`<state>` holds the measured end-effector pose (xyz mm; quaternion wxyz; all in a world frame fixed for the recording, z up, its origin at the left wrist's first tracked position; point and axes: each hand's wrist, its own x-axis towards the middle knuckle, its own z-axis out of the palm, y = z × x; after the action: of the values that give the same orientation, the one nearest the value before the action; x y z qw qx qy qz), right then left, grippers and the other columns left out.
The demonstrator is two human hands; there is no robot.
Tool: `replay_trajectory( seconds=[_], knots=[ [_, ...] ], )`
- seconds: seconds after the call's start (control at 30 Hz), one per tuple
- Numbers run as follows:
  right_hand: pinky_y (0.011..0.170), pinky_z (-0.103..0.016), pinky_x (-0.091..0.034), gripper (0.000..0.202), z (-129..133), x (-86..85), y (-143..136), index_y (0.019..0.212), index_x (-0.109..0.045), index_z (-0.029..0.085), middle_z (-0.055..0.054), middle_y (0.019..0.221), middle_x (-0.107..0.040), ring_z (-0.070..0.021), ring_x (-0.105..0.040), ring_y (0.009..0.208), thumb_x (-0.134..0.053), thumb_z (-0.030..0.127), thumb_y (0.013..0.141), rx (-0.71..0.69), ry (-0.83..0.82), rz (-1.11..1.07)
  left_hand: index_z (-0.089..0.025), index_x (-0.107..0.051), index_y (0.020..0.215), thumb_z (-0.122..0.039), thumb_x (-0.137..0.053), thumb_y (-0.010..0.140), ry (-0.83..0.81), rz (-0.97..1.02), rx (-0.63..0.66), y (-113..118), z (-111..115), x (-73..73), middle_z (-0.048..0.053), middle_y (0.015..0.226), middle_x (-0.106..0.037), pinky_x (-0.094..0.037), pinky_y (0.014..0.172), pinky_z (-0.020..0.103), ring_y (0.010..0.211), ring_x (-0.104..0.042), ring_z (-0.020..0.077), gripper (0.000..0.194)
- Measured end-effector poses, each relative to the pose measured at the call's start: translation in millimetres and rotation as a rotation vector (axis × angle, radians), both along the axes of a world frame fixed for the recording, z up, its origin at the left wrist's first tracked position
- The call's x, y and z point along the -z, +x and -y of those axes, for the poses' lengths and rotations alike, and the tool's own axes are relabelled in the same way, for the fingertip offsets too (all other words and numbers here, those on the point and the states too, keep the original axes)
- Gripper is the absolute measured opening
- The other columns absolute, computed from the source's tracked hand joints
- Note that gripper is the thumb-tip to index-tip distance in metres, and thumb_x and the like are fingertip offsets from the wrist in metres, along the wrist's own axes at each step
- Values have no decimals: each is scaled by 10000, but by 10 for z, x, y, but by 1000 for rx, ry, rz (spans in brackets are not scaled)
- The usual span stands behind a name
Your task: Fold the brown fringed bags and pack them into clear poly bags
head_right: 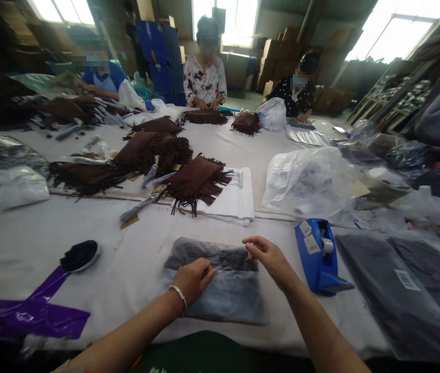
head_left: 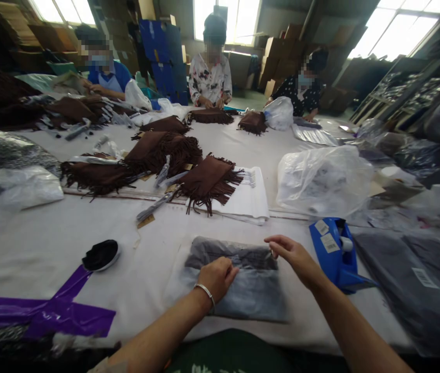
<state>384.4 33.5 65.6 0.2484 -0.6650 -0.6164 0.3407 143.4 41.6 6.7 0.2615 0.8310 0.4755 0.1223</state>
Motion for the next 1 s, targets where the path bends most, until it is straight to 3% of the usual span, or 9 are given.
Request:
replay_trajectory(
  seconds=[0.13, 0.2, 0.27, 0.37, 0.43, 0.6, 0.77, 1.0],
  knots=[
    [990, -421, -400, 356, 581, 57, -483, 1119, -585, 285, 16, 766, -596, -196, -580, 989, -630, 421, 793, 319, -2, -1130, -190, -581, 799, -291, -499, 904, -7, 121, -13, -19, 20, -90, 18, 832, -631, -404, 674, 266, 764, -586, 164, 168],
    [1047, -447, -352, 334, 754, 80, -704, 1096, -602, 304, 25, 771, -597, -189, -565, 1033, -670, 365, 775, 394, -73, -1389, -191, -598, 865, -237, -498, 899, 39, 221, 35, -26, 54, -226, 35, 893, -639, -410, 775, 297, 856, -582, 181, 115],
    [1064, -439, -340, 342, 831, 89, -847, 1086, -613, 296, 27, 771, -600, -183, -560, 1043, -697, 319, 755, 440, -136, -1516, -194, -604, 933, -211, -499, 895, 96, 319, 80, -33, 113, -404, 51, 944, -639, -387, 874, 340, 939, -564, 196, 113],
    [1024, -375, -389, 358, 853, 110, -932, 1086, -614, 297, 38, 779, -595, -154, -572, 983, -711, 294, 741, 473, -191, -1589, -210, -604, 973, -199, -499, 896, 118, 402, 115, -44, 230, -646, 49, 963, -634, -362, 925, 365, 976, -546, 196, 131],
    [966, -324, -431, 365, 854, 138, -949, 1101, -605, 307, 47, 800, -596, -126, -578, 914, -704, 294, 749, 483, -205, -1599, -218, -604, 989, -180, -506, 887, 112, 419, 134, -47, 298, -727, 41, 967, -630, -355, 931, 372, 981, -538, 194, 146],
    [915, -285, -452, 381, 883, 191, -984, 1145, -590, 293, 34, 876, -629, -112, -576, 898, -679, 247, 777, 518, -235, -1645, -208, -611, 968, -147, -546, 847, 137, 458, 108, -26, 380, -694, 40, 939, -621, -370, 885, 382, 935, -536, 201, 150],
    [896, -248, -455, 385, 903, 187, -998, 1172, -576, 275, 21, 924, -655, -102, -577, 922, -660, 227, 799, 516, -231, -1653, -201, -609, 953, -227, -599, 846, 144, 452, 113, 2, 415, -675, 36, 890, -614, -374, 853, 380, 888, -529, 203, 110],
    [863, -217, -465, 377, 875, 158, -1047, 1139, -592, 250, -7, 944, -673, -101, -585, 940, -691, 247, 775, 557, -190, -1566, -186, -615, 914, -195, -473, 901, 268, 349, 137, 3, 417, -702, 49, 862, -603, -358, 837, 392, 861, -513, 202, 142]
  ],
)
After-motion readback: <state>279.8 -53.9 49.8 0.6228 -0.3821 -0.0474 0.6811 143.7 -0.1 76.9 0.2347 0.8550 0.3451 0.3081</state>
